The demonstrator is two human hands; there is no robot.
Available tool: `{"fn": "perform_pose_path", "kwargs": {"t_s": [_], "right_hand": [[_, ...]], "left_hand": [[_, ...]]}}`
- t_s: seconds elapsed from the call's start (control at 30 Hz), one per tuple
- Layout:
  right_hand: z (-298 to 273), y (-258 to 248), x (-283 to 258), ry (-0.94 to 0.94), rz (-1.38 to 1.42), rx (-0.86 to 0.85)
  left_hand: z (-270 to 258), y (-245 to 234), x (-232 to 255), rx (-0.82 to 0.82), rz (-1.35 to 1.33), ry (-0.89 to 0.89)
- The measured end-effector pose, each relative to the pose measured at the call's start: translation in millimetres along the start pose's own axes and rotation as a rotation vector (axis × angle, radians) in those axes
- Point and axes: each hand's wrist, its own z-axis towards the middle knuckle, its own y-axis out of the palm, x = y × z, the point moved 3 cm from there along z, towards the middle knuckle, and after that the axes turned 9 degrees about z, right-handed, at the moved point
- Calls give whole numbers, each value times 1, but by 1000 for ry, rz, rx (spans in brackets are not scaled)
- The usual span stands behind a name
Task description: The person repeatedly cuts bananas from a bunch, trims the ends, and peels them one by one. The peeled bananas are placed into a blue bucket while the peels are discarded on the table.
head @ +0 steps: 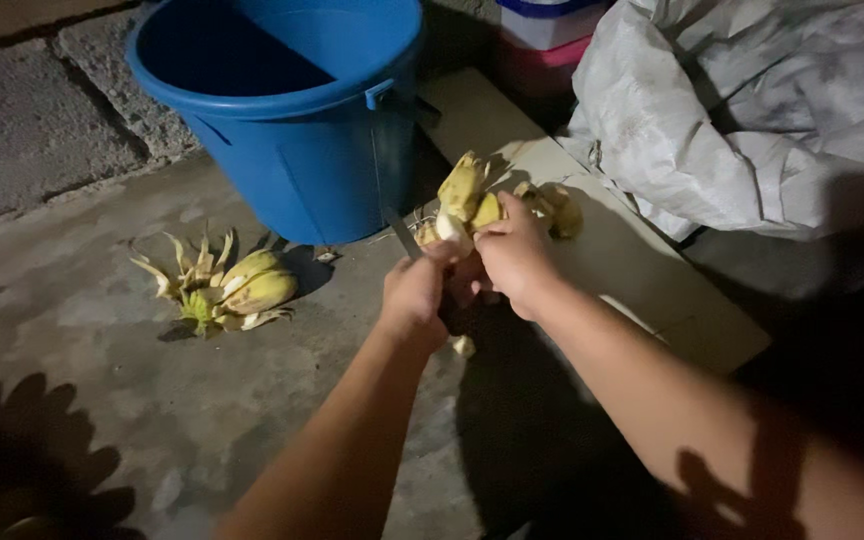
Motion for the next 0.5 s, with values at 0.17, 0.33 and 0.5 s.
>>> {"fn": "perform_pose_path", "kwargs": {"t_s": [0.17,0.33,0.5], "right_hand": [[-4,2,-7,-25,-45,-9],[-6,-5,-11,89,-12,-5],[0,-9,-11,72,157,-26]], "left_hand": [[-1,3,9,207,80,-48],[1,0,3,213,-36,-130],[-6,-18,-1,21,-22,-81]]}}
